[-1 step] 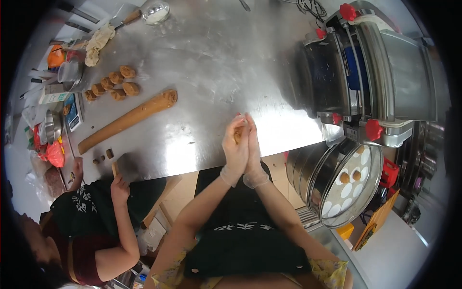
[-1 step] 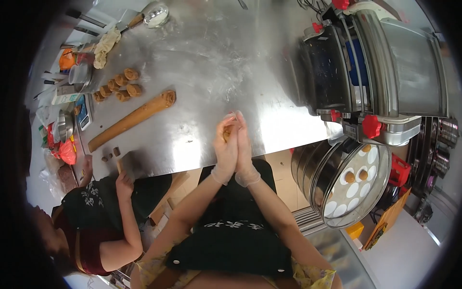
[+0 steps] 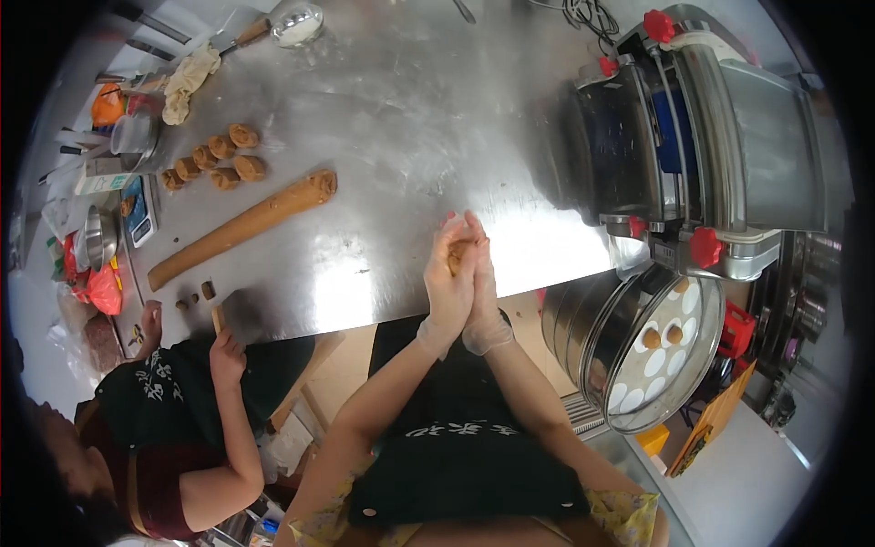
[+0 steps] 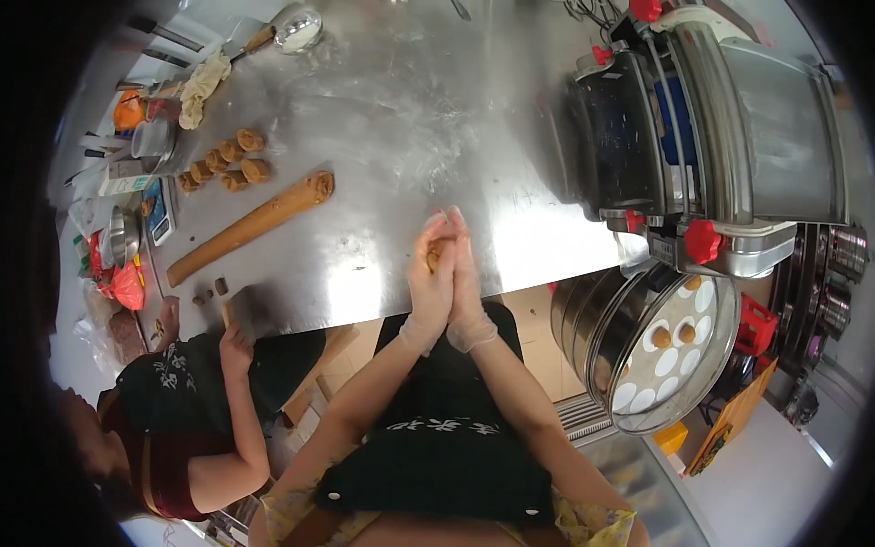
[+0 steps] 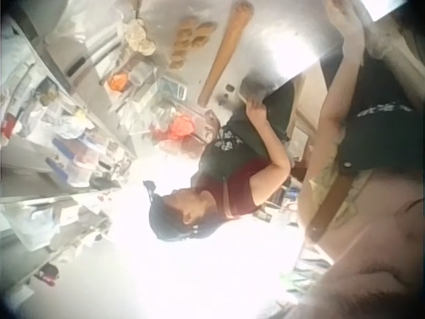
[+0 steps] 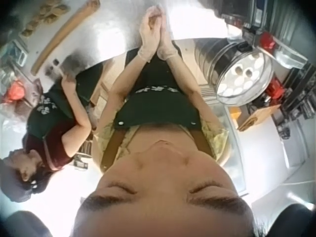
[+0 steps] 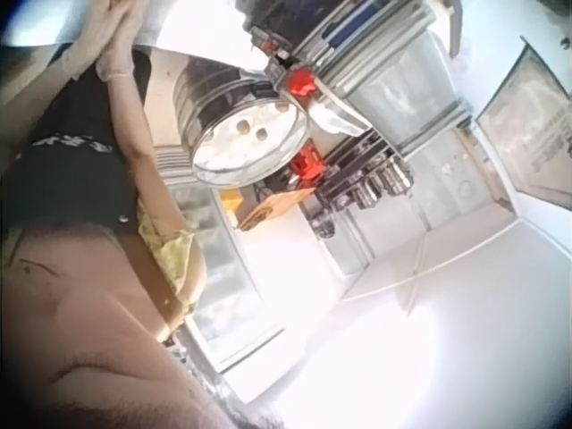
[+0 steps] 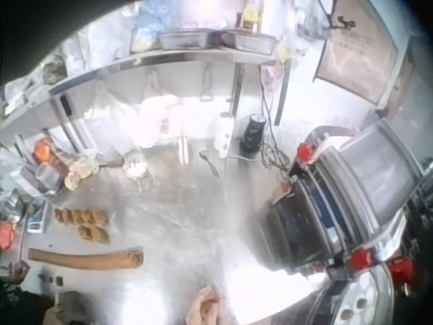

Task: Portioning, rolling, and shaping dough into round buns or rolls.

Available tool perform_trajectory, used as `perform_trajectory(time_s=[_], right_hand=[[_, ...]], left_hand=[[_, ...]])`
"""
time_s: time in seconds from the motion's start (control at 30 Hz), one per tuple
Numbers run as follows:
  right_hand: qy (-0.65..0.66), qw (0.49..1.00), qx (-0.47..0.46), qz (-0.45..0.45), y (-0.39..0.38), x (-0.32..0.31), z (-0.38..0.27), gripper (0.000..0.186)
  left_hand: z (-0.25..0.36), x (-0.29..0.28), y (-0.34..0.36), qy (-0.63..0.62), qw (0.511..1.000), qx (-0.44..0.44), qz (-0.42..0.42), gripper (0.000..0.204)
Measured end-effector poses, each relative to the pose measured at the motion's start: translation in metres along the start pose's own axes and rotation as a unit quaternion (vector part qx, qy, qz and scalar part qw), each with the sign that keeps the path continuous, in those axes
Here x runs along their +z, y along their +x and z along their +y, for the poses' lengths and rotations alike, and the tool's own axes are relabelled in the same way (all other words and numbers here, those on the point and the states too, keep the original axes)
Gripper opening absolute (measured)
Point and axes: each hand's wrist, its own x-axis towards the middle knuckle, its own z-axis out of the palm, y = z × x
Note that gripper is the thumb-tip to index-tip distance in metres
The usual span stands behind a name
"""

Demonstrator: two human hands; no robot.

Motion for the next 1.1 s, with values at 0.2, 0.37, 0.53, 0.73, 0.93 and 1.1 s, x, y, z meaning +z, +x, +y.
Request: perform_trajectory(time_s=[0.2,0.37,0.53,0.73,0.93,1.1], right_hand=[[0.122,0.947,0.234,-0.181,0.014,-0.011,-0.041,0.059],[0.144,0.976,0.112,-0.115,-0.004,0.011,-0.044,0.075],[0.07,0.988,0.107,-0.088,0.005,0.012,-0.052,0.07],[0.068,0.919,0.284,-0.265,0.034,-0.013,-0.077,0.069],[0.12,0.984,0.093,-0.098,0.017,0.009,-0.068,0.07],[0.053,0.942,0.255,-0.211,0.05,-0.02,-0.104,0.066]], left_hand=[[0.04,-0.032,0.019,0.201,0.97,0.1,-0.096,0.087],[0.032,-0.02,0.012,-0.213,0.958,-0.135,-0.135,0.074],[0.04,-0.015,0.018,0.067,0.989,0.042,-0.124,0.081],[0.06,-0.013,0.034,0.02,0.985,0.024,-0.168,0.069],[0.021,0.028,0.015,-0.199,0.976,-0.077,0.039,0.024],[0.062,0.012,0.045,0.174,0.973,0.144,-0.055,0.067]])
